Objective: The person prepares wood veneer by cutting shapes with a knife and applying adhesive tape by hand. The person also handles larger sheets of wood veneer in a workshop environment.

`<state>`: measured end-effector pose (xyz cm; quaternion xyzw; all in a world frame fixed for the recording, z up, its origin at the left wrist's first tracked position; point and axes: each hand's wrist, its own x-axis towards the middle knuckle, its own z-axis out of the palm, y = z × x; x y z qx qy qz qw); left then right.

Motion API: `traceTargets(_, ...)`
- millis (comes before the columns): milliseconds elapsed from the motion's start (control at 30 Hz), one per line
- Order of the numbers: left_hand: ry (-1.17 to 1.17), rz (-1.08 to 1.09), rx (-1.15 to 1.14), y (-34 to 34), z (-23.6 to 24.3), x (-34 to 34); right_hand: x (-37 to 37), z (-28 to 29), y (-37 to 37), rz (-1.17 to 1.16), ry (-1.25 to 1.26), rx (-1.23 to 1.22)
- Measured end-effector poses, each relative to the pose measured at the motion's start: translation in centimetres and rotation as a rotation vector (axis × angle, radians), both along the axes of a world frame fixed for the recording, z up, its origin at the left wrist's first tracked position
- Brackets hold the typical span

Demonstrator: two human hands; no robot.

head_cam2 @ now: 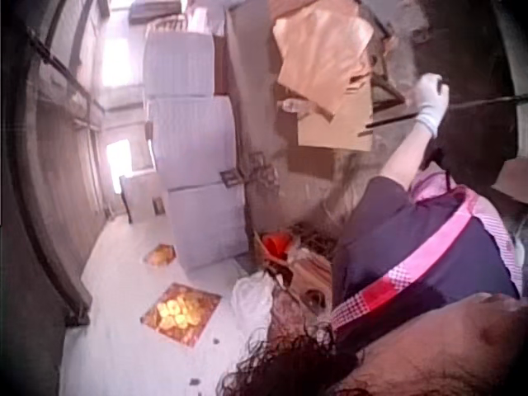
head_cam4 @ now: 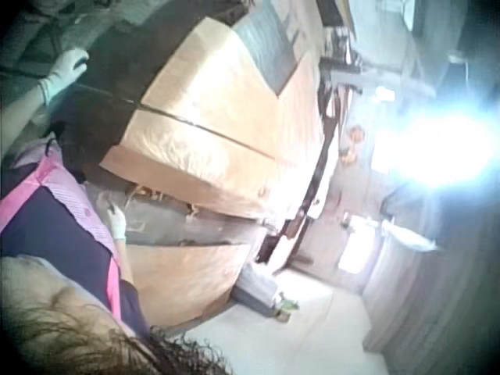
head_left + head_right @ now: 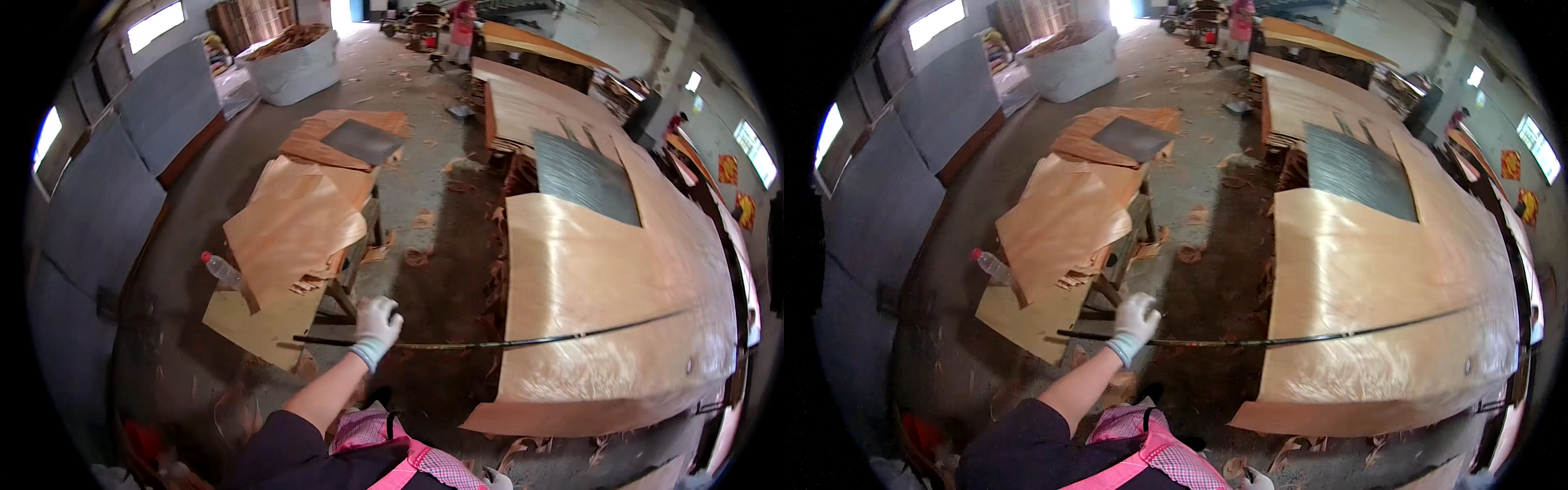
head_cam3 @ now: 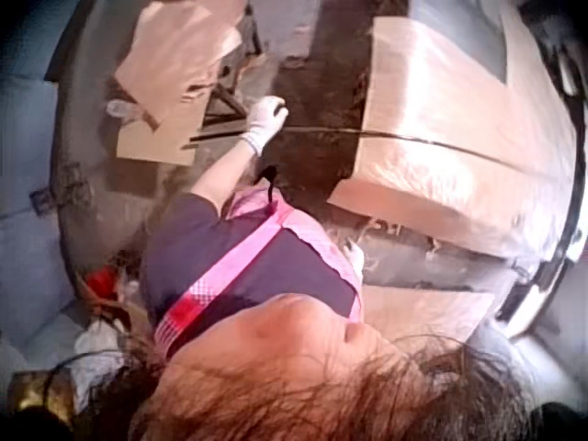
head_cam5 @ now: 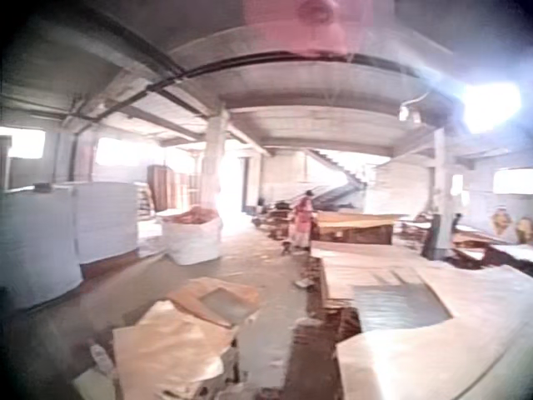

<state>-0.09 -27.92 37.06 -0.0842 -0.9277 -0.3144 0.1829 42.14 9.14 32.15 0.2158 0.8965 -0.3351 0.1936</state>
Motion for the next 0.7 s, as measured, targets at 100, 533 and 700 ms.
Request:
traceTargets(100,-0.171,0.393,-0.082,-9.6,0.4,-3.3,-4.1,2.9,-2.9,0.114,-0.035,-0.045)
traceTargets(533,-0.45,0.283,-0.354,-20.9,-1.4,-15.4,-14.2,5.8,-7.9,0.265,-0.033,0.049)
traceTargets(700,-0.35,0.61,-0.37,-25.2,2.9,-20.1,-13.6,5.1,-6.9,0.255,0.031,0.03)
